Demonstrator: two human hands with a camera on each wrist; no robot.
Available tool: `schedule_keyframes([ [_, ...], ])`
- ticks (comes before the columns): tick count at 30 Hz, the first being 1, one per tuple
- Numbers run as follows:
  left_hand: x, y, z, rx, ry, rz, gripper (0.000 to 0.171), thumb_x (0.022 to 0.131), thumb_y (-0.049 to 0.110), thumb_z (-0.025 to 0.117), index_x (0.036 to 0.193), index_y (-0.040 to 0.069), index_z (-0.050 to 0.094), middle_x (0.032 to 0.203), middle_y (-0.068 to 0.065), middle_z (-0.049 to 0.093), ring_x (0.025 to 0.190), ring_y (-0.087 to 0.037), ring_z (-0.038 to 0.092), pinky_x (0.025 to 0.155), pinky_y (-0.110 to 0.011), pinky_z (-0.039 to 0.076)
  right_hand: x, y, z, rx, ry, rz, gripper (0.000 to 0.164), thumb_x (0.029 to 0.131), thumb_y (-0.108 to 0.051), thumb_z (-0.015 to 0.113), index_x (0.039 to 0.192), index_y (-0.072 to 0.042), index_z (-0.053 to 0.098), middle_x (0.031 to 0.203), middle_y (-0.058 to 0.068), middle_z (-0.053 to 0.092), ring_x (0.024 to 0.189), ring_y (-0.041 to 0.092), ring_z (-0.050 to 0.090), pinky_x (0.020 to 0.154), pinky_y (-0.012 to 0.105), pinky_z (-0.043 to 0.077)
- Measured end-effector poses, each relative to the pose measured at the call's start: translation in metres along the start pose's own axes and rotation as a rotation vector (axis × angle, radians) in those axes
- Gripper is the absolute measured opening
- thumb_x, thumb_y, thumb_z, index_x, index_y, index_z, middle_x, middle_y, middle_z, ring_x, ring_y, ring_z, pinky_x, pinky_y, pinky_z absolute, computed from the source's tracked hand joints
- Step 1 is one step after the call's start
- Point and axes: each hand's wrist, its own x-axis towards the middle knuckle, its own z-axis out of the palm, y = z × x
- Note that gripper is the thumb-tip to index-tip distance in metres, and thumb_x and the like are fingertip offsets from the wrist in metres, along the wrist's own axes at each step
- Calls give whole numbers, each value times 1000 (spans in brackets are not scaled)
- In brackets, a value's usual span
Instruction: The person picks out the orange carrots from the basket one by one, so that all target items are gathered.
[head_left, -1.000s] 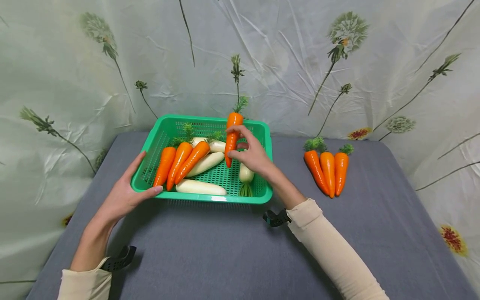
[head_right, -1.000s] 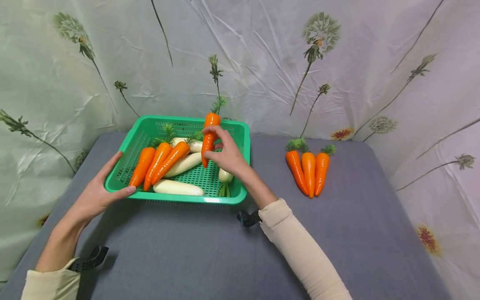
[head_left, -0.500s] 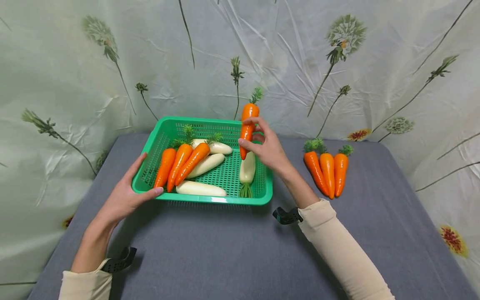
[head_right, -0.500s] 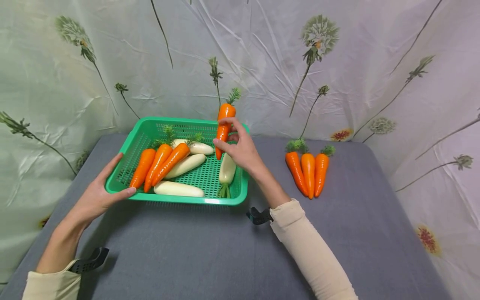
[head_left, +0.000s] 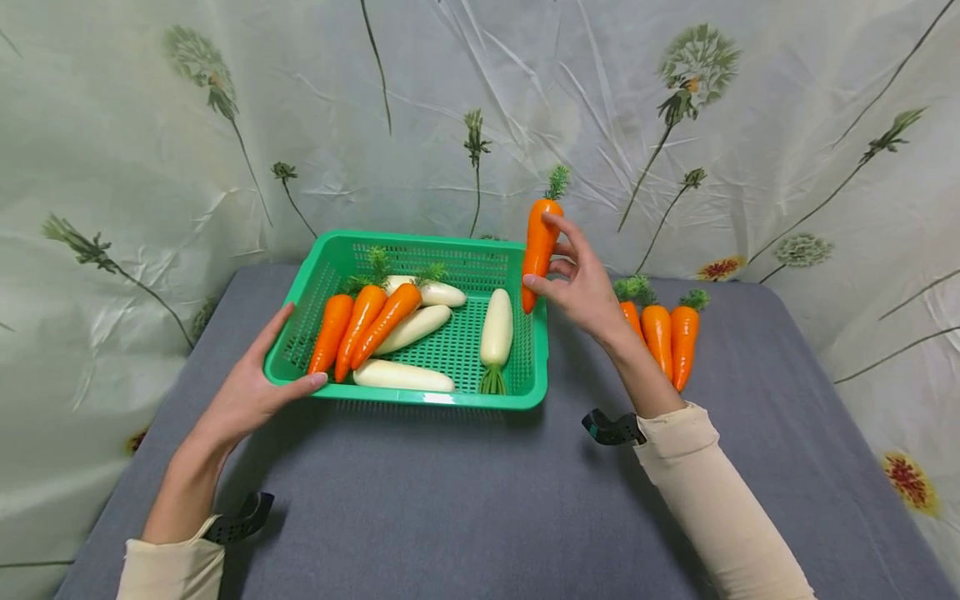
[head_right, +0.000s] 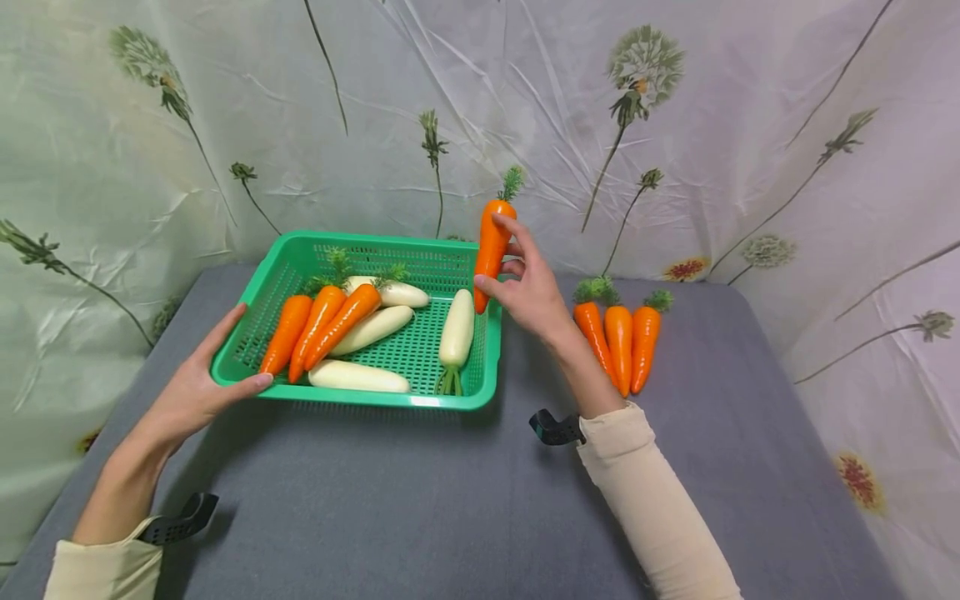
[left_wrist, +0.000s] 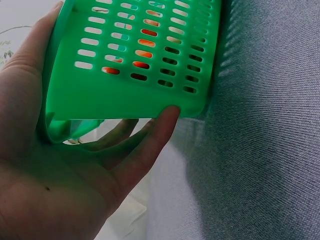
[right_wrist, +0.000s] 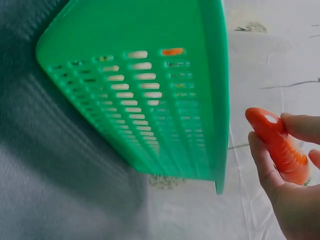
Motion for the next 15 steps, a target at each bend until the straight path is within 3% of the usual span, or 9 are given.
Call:
schedule_keyframes([
  [8, 0, 1, 0, 4, 1, 9, 108, 94, 28, 78, 166, 47, 0, 173, -20, 14, 139, -36, 39, 87, -6, 35, -8, 3, -18, -54, 34, -15, 87, 94, -3, 74, 164, -29, 30, 141, 20, 52, 103, 13, 64, 80, 18, 55],
  [15, 1, -1, 0, 4, -7, -10, 109, 93, 28, 78, 166, 46, -1, 173, -20, 14, 140, -36, 38, 87, -5, 34, -16, 5, -39, -60, 79, -13, 90, 94, -2, 74, 165, -33, 28, 130, 8, 56, 98, 10, 64, 75, 20, 54],
])
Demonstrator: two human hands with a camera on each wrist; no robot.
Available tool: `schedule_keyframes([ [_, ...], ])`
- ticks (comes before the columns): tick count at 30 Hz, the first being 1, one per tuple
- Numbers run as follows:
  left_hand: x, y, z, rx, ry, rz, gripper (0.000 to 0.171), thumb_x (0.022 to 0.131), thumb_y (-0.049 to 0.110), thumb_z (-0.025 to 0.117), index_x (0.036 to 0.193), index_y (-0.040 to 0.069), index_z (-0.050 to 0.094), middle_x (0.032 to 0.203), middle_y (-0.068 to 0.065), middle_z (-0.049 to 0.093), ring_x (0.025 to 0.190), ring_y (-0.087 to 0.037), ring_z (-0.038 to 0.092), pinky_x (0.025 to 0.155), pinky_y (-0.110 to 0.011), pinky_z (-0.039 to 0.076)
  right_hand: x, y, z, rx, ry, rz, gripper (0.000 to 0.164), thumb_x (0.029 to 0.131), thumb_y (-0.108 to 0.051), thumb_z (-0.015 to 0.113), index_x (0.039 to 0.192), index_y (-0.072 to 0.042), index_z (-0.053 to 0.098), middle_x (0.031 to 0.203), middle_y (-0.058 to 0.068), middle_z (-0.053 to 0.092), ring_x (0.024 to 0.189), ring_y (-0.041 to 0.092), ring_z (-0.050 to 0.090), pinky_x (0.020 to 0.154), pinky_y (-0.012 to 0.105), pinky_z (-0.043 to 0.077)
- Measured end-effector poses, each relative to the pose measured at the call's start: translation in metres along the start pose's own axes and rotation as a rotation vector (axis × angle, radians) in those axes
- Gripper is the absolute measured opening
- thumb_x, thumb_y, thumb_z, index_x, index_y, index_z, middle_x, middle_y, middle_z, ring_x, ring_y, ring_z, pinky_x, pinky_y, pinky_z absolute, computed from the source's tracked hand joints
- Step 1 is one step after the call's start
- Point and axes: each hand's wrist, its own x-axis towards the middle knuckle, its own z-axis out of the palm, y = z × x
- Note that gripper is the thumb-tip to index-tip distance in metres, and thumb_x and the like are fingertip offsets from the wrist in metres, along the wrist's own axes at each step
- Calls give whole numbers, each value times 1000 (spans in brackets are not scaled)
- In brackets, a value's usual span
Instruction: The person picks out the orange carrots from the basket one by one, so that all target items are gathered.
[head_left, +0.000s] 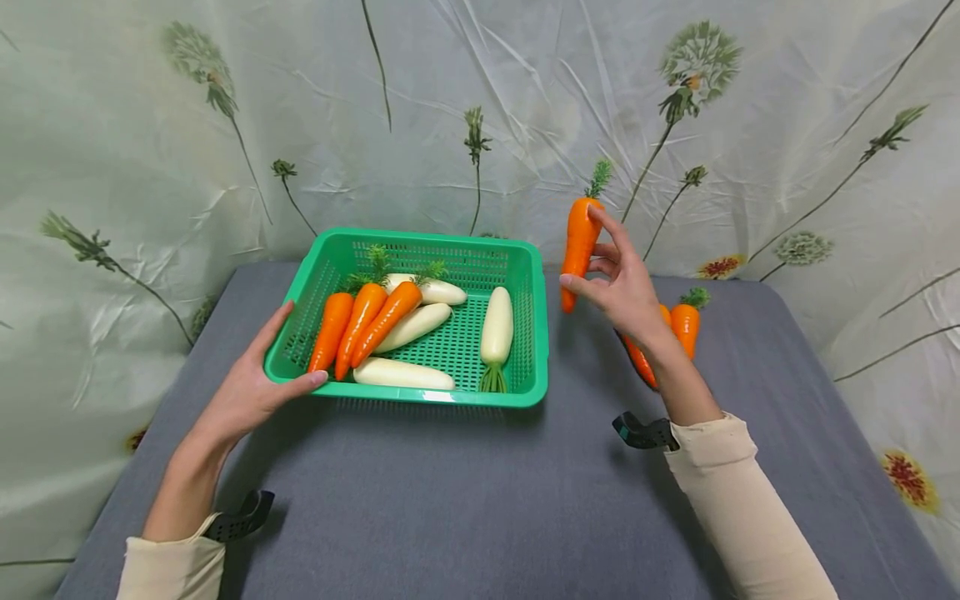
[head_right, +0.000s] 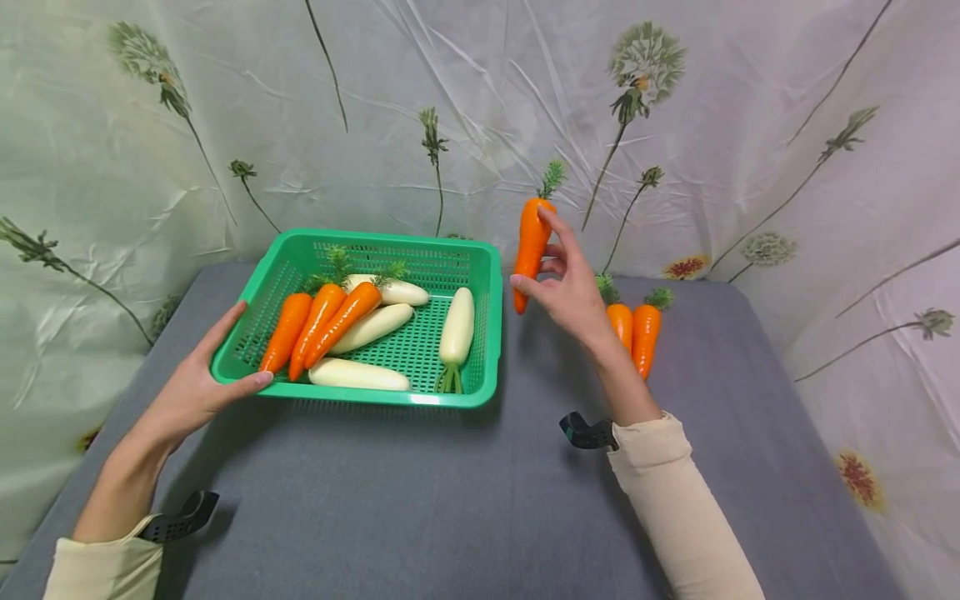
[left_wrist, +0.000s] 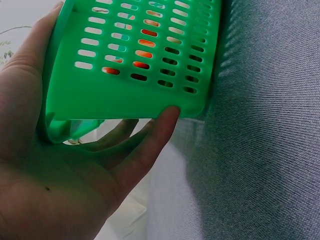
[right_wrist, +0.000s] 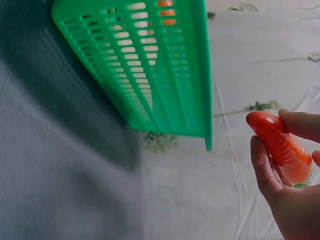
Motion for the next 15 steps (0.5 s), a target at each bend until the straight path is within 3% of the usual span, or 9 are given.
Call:
schedule_keyframes([
  [7, 1, 2, 2, -6, 5, 15, 108, 93, 28, 78, 166, 47, 1, 172, -21, 18, 136, -32, 40, 87, -6, 36, -9, 3, -25, 21, 71, 6, 91, 93, 0, 74, 165, -31, 28, 125, 0, 58, 98, 9, 62, 74, 15, 54],
  [10, 0, 3, 1, -9, 11, 29, 107, 93, 27, 79, 166, 47, 2, 172, -21, 18, 133, -24, 42, 87, -5, 36, -13, 7, -35, -15, 98, 26, 91, 93, -2, 76, 165, -34, 29, 127, -2, 57, 98, 9, 61, 72, 14, 53],
  [15, -2, 0, 0, -5, 11, 31, 107, 93, 28, 79, 165, 49, 2, 173, -20, 16, 138, -33, 40, 86, -6, 35, -21, 14, -51, -130, 143, 77, 90, 93, -9, 78, 164, -38, 29, 126, -8, 54, 100, 8, 58, 73, 12, 50],
])
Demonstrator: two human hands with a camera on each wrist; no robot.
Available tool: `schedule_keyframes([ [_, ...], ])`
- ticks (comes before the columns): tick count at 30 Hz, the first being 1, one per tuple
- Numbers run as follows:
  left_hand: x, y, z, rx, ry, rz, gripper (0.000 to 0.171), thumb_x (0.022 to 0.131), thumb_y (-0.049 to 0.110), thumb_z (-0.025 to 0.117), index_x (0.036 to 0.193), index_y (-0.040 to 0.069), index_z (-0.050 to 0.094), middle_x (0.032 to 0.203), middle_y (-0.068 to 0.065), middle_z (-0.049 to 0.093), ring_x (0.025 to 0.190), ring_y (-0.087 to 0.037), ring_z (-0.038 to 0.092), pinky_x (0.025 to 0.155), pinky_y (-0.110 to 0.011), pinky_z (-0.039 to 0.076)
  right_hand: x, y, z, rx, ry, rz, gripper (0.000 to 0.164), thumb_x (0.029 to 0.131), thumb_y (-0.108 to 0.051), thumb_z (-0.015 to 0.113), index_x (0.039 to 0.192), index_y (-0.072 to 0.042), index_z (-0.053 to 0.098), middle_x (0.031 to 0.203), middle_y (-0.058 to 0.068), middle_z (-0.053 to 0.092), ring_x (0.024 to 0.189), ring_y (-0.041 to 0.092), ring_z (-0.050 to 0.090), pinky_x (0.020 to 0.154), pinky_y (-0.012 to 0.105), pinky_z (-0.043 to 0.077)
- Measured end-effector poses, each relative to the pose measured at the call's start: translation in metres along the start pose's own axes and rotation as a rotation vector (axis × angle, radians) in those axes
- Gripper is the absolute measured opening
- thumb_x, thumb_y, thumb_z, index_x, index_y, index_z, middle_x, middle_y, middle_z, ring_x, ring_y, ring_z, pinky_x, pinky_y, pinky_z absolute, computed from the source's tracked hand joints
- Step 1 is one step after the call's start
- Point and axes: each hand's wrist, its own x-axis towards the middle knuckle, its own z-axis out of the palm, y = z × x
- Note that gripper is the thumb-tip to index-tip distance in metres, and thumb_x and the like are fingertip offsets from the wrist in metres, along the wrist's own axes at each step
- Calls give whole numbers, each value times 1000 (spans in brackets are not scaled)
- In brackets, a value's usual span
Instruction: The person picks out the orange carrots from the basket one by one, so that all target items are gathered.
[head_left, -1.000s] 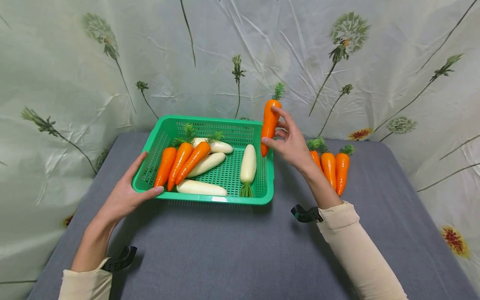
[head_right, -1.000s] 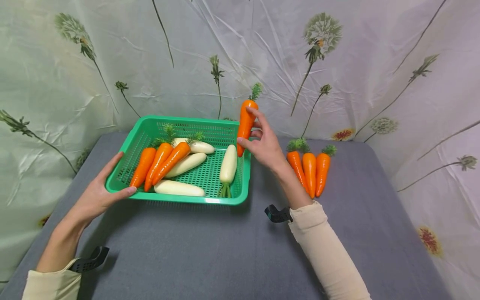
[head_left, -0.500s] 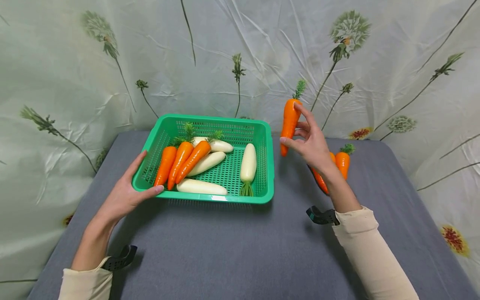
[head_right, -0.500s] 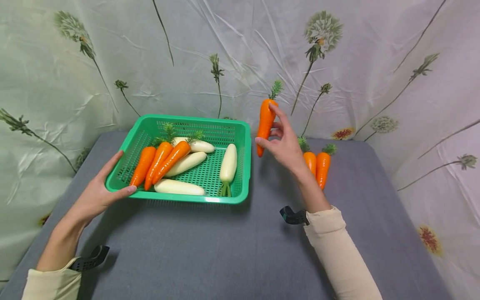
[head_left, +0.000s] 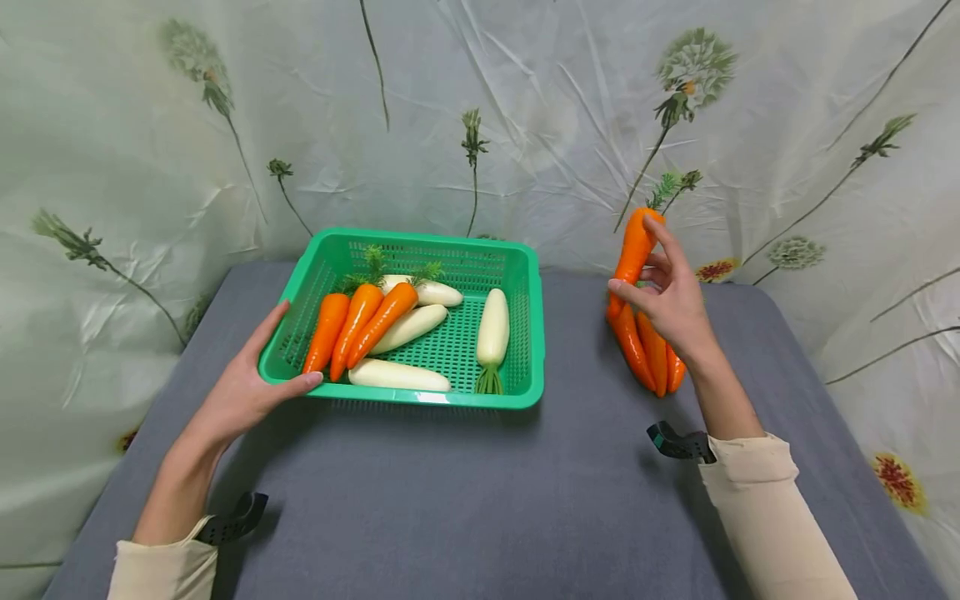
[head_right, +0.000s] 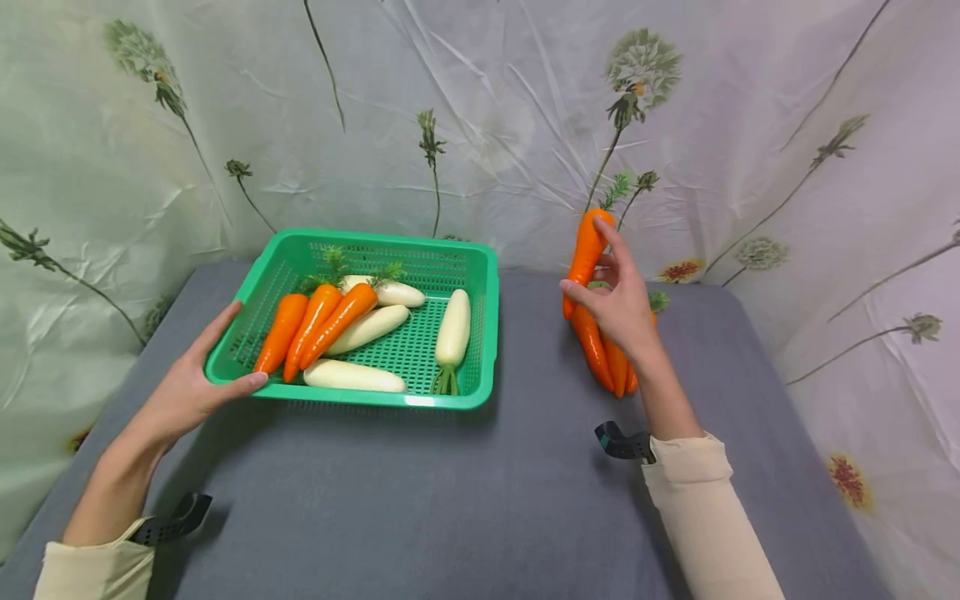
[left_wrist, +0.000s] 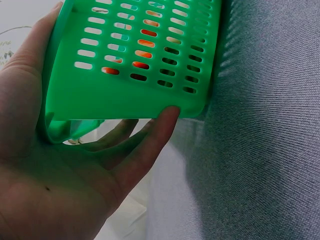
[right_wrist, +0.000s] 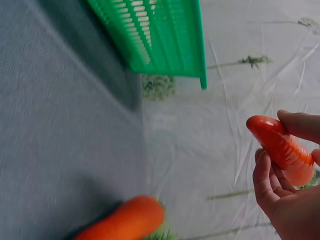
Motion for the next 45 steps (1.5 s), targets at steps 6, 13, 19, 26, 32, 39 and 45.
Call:
schedule_keyframes([
  [6, -5, -5, 0, 18, 6, -12, 107, 93, 29, 79, 165, 49, 1, 172, -21, 17, 136, -28, 40, 86, -6, 35, -5, 14, -16, -77, 29, 6, 86, 95, -11, 76, 165, -32, 31, 124, -11, 50, 100, 7, 56, 75, 10, 49],
  [13, -6, -5, 1, 7, 13, -9, 107, 94, 27, 78, 165, 48, 2, 172, -21, 18, 129, -12, 41, 86, -5, 35, -17, 27, -37, -170, 53, 48, 82, 96, -19, 76, 163, -37, 33, 126, -11, 49, 103, 4, 53, 80, 13, 45],
  [19, -6, -5, 1, 7, 11, -12, 107, 94, 27, 78, 165, 49, 2, 172, -21, 16, 132, -20, 40, 86, -5, 35, -26, 43, -54, -221, 48, 67, 83, 96, -21, 76, 165, -34, 31, 126, -14, 47, 102, 3, 53, 78, 13, 45],
  [26, -4, -4, 1, 16, 9, -15, 107, 94, 29, 78, 165, 49, 1, 171, -22, 17, 133, -26, 40, 86, -6, 35, -33, 63, -70, -270, 20, 126, 82, 97, -22, 74, 166, -27, 29, 124, -5, 51, 95, 0, 53, 70, 15, 49],
  [32, -2, -1, 1, 24, 3, -24, 107, 94, 29, 78, 165, 49, 1, 170, -23, 22, 132, -21, 42, 86, -6, 36, -41, 78, -82, -290, -6, 178, 83, 98, -23, 73, 167, -24, 27, 122, 1, 52, 89, -4, 55, 69, 17, 54],
  [39, 1, -1, 1, 12, -7, -30, 108, 94, 26, 78, 166, 45, 0, 170, -23, 21, 130, -17, 42, 87, -5, 36, -48, 92, -90, -350, -52, 236, 85, 99, -26, 73, 167, -18, 24, 120, 15, 56, 81, -4, 55, 67, 25, 54],
  [45, 3, -2, 1, 15, -8, -42, 107, 94, 28, 77, 166, 46, -1, 171, -23, 19, 132, -25, 42, 86, -6, 36, -50, 98, -94, -392, -99, 268, 86, 98, -30, 74, 167, -15, 24, 122, 28, 58, 76, -1, 59, 65, 28, 55],
])
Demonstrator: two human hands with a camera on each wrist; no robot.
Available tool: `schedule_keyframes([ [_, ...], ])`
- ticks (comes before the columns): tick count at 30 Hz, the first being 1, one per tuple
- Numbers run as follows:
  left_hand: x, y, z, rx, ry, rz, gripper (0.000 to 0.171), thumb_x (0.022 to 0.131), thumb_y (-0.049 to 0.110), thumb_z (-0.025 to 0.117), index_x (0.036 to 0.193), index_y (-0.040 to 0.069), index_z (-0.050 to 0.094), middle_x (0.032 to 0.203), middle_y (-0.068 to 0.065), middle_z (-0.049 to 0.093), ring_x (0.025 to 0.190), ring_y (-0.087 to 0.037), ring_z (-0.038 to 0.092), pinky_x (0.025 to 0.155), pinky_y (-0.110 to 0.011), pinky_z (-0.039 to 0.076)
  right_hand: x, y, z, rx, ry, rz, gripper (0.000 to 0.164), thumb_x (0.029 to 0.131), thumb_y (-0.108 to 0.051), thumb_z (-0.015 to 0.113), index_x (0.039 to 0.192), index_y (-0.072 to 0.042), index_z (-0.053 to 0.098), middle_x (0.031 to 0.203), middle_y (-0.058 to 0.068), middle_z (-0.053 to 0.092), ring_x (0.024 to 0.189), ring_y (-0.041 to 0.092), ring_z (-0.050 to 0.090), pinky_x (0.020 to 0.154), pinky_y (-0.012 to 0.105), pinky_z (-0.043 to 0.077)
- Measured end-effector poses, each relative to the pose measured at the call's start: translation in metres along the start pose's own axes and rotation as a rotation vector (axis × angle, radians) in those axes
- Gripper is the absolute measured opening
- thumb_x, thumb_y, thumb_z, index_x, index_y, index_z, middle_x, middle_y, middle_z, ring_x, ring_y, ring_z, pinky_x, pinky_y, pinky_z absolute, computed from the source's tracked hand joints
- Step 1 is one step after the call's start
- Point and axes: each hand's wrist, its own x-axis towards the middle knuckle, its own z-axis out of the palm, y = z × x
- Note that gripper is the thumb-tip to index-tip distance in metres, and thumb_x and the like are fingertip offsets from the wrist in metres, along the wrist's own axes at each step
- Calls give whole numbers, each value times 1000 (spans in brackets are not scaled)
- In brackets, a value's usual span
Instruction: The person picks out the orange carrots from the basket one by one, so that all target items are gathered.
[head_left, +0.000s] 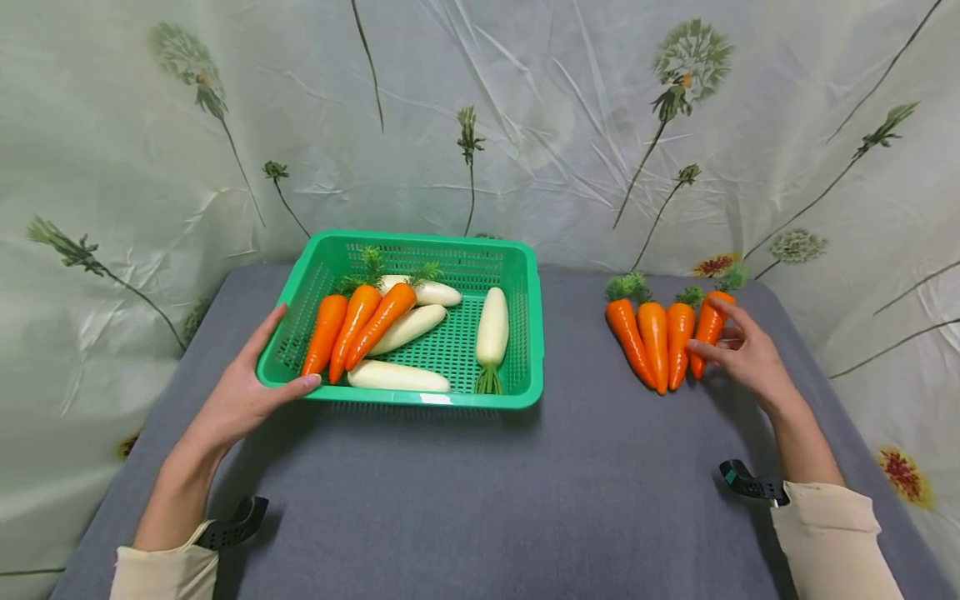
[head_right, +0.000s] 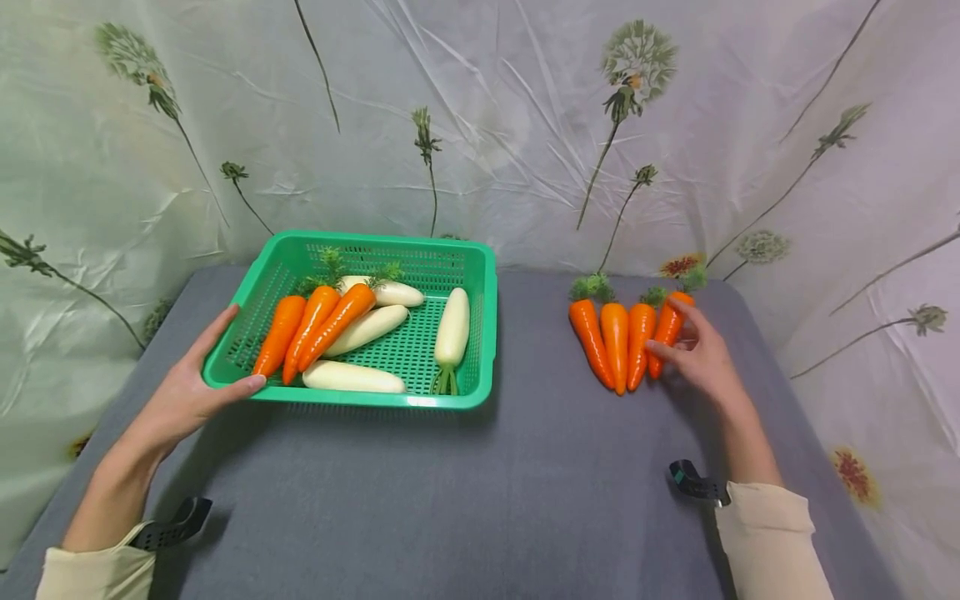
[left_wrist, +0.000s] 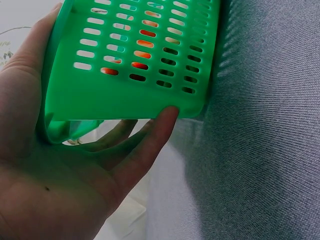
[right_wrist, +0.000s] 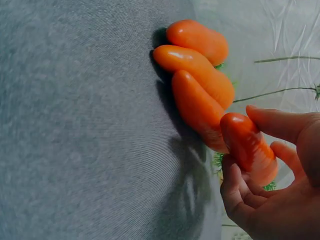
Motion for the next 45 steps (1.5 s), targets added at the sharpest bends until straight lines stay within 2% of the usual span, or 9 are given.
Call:
schedule_keyframes([
  [4, -1, 0, 1, -1, -1, -2, 108, 94, 28, 78, 165, 47, -1, 173, -21, 14, 138, -34, 38, 87, -8, 35, -1, 4, 0, -3, -64, 6, 85, 99, -32, 73, 166, -12, 26, 127, 33, 57, 77, 1, 60, 65, 30, 56],
  [8, -1, 1, 3, -1, 0, -2, 108, 94, 29, 78, 165, 48, 0, 173, -22, 14, 140, -37, 37, 88, -11, 34, -3, 7, 1, 6, -99, 16, 85, 100, -33, 71, 166, -11, 23, 130, 35, 54, 78, 0, 60, 66, 29, 57],
  [12, -1, 2, 2, 0, 9, 3, 108, 93, 29, 78, 165, 47, 0, 173, -21, 13, 140, -38, 36, 89, -12, 34, -1, 8, 5, 41, -122, 29, 95, 101, -31, 70, 169, -11, 7, 134, 40, 53, 75, 1, 64, 67, 28, 57],
  [14, -1, 2, 1, -1, 10, 5, 108, 93, 29, 78, 166, 47, 0, 174, -19, 11, 141, -38, 35, 89, -12, 34, 0, 7, 6, 50, -135, 50, 101, 101, -31, 69, 168, -6, -2, 136, 43, 53, 74, 0, 65, 68, 26, 58],
  [17, -1, 2, 1, -8, 13, 13, 109, 93, 27, 79, 166, 45, 0, 174, -18, 11, 142, -39, 35, 89, -11, 33, 1, 5, 8, 60, -152, 96, 105, 101, -30, 69, 164, 4, -8, 138, 45, 50, 73, -2, 66, 70, 24, 58],
  [22, 0, 2, 1, -3, 24, 19, 109, 93, 27, 79, 166, 44, 1, 174, -18, 10, 140, -39, 36, 87, -7, 33, 1, 1, 9, 65, -160, 134, 103, 101, -31, 69, 162, 10, -3, 144, 44, 43, 74, -7, 63, 71, 22, 59],
  [33, 1, 2, 1, -6, 26, 22, 109, 92, 25, 80, 167, 43, 2, 172, -22, 16, 136, -37, 39, 86, -5, 34, 1, 6, 17, 60, -171, 87, 98, 102, -27, 69, 162, 11, 2, 133, 35, 51, 76, -7, 62, 70, 20, 57],
  [39, 0, 3, 1, 2, 19, 7, 108, 93, 29, 79, 166, 47, 1, 172, -21, 16, 136, -37, 39, 86, -7, 35, 3, 5, 21, 58, -175, 70, 97, 102, -27, 68, 163, 10, 3, 134, 37, 52, 77, -7, 62, 71, 20, 57],
  [45, -1, 4, 0, 12, 21, 7, 107, 93, 30, 79, 165, 49, 2, 172, -20, 17, 136, -35, 38, 87, -8, 34, 5, 4, 21, 59, -183, 86, 90, 103, -24, 66, 161, 14, 8, 136, 42, 51, 74, -4, 65, 71, 20, 58],
])
